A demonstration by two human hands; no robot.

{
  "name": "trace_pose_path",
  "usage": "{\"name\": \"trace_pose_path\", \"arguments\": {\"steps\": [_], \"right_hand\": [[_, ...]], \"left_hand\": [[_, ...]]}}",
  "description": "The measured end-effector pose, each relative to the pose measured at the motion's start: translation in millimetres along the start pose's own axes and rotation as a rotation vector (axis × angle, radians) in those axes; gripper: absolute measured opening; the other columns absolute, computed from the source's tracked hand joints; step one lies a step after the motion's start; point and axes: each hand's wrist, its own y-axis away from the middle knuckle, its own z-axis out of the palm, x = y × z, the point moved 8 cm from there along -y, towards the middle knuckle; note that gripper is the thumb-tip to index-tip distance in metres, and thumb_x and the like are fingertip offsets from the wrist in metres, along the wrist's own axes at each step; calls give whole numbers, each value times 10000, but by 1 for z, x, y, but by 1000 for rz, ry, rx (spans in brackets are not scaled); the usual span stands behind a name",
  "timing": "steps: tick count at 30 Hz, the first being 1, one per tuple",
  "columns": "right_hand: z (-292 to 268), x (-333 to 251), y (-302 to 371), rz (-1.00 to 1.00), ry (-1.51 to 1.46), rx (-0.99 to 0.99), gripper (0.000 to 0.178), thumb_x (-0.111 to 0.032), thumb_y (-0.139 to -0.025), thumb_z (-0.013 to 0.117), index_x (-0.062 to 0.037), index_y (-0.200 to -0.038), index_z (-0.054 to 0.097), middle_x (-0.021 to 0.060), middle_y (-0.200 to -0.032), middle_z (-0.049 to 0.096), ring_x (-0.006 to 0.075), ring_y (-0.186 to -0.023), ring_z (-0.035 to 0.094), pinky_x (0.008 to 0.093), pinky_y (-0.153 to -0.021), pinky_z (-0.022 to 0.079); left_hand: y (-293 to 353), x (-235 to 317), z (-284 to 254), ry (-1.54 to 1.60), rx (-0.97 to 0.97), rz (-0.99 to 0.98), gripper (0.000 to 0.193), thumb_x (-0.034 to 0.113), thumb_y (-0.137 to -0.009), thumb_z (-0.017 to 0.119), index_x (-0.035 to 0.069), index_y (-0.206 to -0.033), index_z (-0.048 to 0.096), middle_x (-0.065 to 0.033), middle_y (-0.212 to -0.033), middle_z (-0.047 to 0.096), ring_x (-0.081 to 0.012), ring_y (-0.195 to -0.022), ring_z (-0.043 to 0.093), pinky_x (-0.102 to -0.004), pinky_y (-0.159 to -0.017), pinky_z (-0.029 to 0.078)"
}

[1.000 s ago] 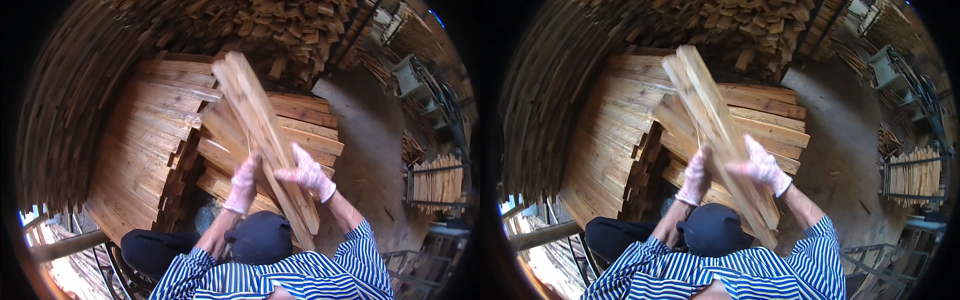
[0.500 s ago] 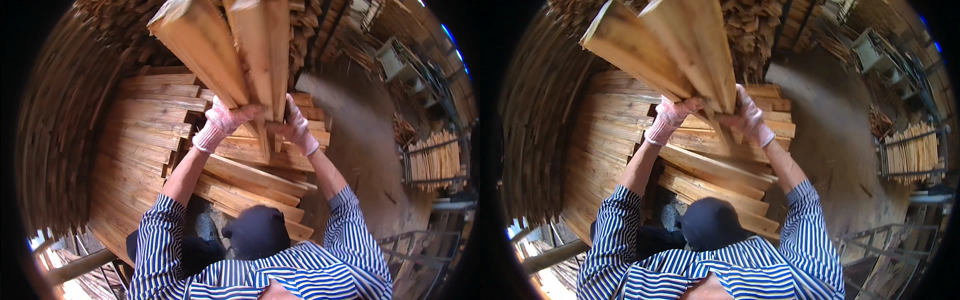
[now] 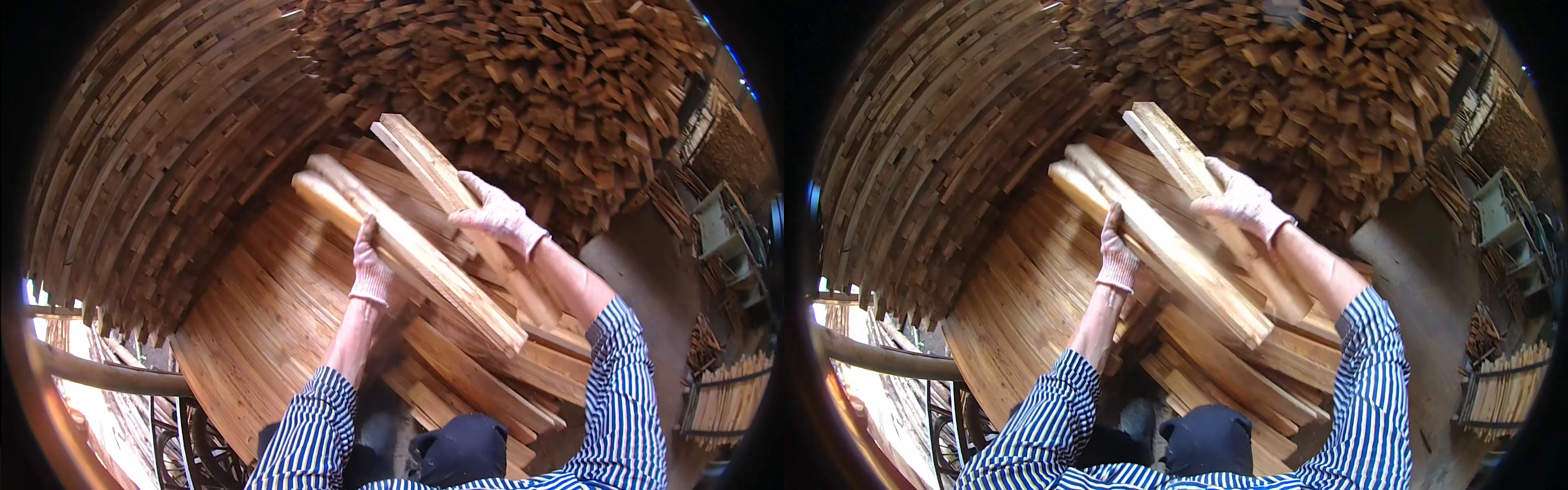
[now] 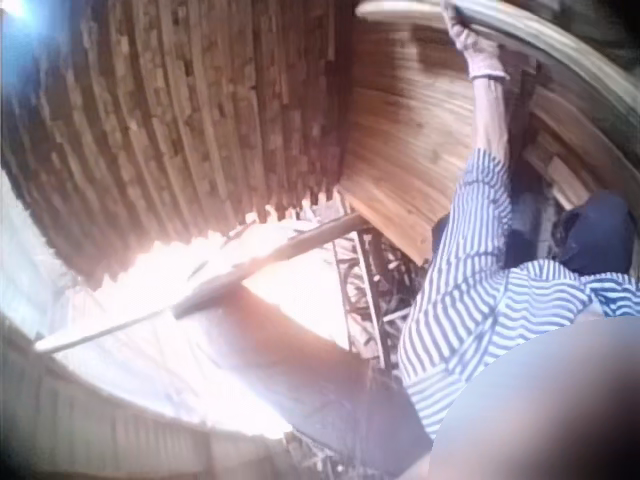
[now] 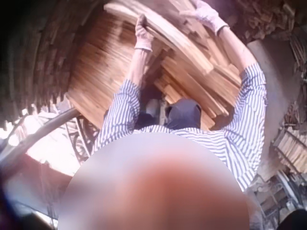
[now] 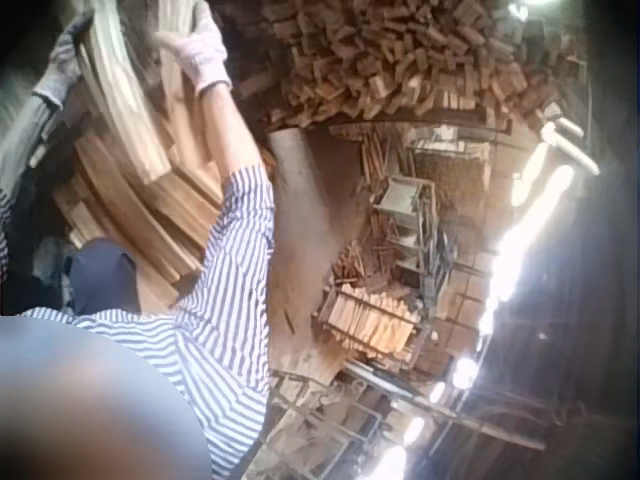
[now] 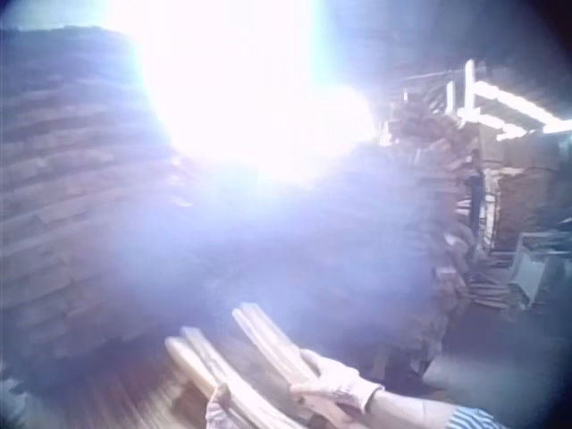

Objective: The person repeatedly picks up small wooden planks from a large pile and stacks them neatly on a wooden pallet. The worker wears gloves and handles the planks one by one or in small groups, arranging them into a growing stack.

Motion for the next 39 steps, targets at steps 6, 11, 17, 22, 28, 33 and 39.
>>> {"name": "trace_pose_path", "arguments": {"steps": [6,11,17,22,28,33,39], "right_hand": [[-12,39,-182,54,512,-40,921,-307,-750,813,-213,-1567,399,116,-1481,562,252,-1351,533,333,-1143,381],[34,99,-274,51,595,-8,680,-566,-947,591,-264,-1538,440,121,-1494,544,286,-1340,544,356,-1124,420],[92,87,-285,126,725,-156,557,-465,-1024,450,-308,-1554,388,125,-1513,501,327,-1308,553,445,-1058,465],[83,80,-273,93,1077,51,559,-433,-1002,523,-298,-1533,414,186,-1468,503,372,-1282,522,531,-1017,445],[173,-1,-123,-71,492,-311,867,-772,-900,433,-266,-1594,322,196,-1504,508,363,-1302,570,439,-1030,510],[154,-4,-43,133,613,-304,976,-518,-805,781,-289,-1611,280,207,-1445,551,348,-1311,558,413,-1090,475],[135,2,-61,77,173,-344,875,-418,-773,836,-347,-1541,423,164,-1541,469,329,-1331,544,390,-1054,514]], "left_hand": [[-30,25,-104,-54,231,224,484,241,-1032,449,28,-1463,498,-90,-1458,555,-215,-1333,530,-345,-1193,365],[-37,18,-95,-352,126,179,513,366,-1037,496,75,-1459,522,-100,-1467,561,-242,-1358,513,-429,-1198,357],[-23,28,-70,72,73,-37,703,539,-923,648,41,-1408,545,-183,-1342,630,-348,-1207,612,-512,-1098,459],[-12,20,-20,202,-34,-172,930,628,-904,589,20,-1555,323,-262,-1535,437,-418,-1405,429,-514,-1232,262],[-44,32,-53,347,-60,-47,664,566,-917,672,53,-1332,598,-133,-1281,666,-280,-1177,626,-411,-1085,479],[-17,21,-18,116,71,-88,772,707,-821,689,95,-1279,578,-120,-1141,677,-295,-1048,673,-466,-927,597],[-33,17,-6,97,16,-136,895,773,-861,574,108,-1450,467,-149,-1332,608,-322,-1174,615,-493,-1033,524]]}}
